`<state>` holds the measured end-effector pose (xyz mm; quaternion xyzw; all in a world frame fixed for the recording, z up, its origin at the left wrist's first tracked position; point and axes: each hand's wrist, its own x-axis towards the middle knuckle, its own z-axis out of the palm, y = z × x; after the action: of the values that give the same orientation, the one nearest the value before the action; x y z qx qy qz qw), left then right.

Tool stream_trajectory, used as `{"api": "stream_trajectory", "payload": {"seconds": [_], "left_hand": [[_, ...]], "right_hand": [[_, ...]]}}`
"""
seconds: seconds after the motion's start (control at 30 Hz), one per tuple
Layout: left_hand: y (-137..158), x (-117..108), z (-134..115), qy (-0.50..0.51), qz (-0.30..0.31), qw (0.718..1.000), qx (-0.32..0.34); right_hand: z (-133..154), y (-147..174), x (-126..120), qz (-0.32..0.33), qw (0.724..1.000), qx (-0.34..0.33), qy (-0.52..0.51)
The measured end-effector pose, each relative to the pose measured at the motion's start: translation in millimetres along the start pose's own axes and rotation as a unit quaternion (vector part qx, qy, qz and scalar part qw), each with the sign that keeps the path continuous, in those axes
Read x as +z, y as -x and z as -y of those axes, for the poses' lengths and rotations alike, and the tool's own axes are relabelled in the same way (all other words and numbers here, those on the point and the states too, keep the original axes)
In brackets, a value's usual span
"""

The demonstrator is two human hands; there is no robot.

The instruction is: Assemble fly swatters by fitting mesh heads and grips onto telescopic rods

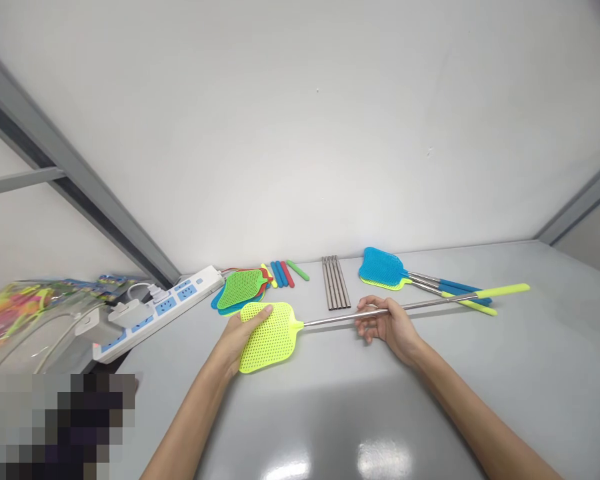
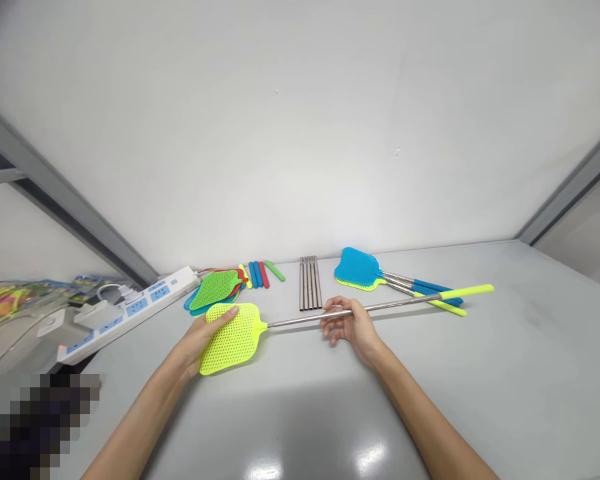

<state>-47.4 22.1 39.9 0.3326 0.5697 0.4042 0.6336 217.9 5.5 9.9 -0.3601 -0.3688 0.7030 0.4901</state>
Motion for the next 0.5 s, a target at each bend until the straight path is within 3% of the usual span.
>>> {"api": "stream_trajectory", "payload": {"seconds": [0.23, 0.5], "left_hand": [[-4.9, -0.4, 8.5, -0.019, -0.025, 0.999, 0.016], [3.7, 4.5, 0.9, -0.014, -0.025, 0.999, -0.017]], "right_hand": [[-0.1, 1.2, 1.8, 0.006, 1.000, -0.007, -0.009], [-2.2, 2.0, 3.6, 0.007, 1.000, -0.006, -0.011]]}}
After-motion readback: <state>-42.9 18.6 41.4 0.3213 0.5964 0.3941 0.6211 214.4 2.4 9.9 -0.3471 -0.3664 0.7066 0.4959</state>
